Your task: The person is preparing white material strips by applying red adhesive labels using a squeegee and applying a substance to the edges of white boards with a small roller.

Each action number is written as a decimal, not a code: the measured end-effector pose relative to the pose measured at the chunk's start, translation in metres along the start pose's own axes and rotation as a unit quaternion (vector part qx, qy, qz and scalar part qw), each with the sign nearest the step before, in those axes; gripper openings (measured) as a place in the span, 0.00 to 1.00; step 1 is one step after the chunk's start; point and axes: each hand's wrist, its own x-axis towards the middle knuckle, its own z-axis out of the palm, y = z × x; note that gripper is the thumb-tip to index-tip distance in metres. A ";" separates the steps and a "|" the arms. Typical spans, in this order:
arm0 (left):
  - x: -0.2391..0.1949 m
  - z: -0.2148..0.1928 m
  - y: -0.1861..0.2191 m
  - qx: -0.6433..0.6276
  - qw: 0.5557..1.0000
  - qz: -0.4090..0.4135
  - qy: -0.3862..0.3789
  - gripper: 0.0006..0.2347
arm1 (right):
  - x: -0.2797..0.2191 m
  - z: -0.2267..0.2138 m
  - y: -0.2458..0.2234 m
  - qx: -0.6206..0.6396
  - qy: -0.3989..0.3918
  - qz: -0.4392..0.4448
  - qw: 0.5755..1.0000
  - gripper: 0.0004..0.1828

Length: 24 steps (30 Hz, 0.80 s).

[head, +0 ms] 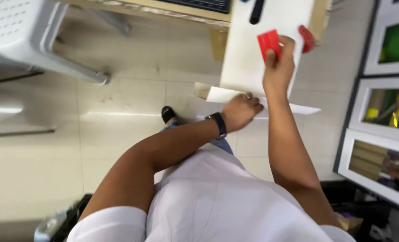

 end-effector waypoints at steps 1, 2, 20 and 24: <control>0.003 0.000 -0.003 -0.008 1.000 0.017 -0.001 0.07 | -0.020 -0.030 -0.007 -0.010 0.015 0.006 1.000 0.39; 0.007 0.001 -0.008 0.012 1.000 0.002 0.008 0.09 | -0.040 -0.058 -0.015 0.044 0.048 -0.019 0.998 0.27; 0.051 -0.020 -0.051 0.024 0.980 -0.089 -0.175 0.08 | -0.164 -0.005 0.044 0.337 -0.048 0.412 0.846 0.27; 0.054 -0.020 -0.059 0.019 0.977 -0.088 -0.192 0.07 | -0.162 -0.009 0.041 0.348 -0.055 0.399 0.847 0.28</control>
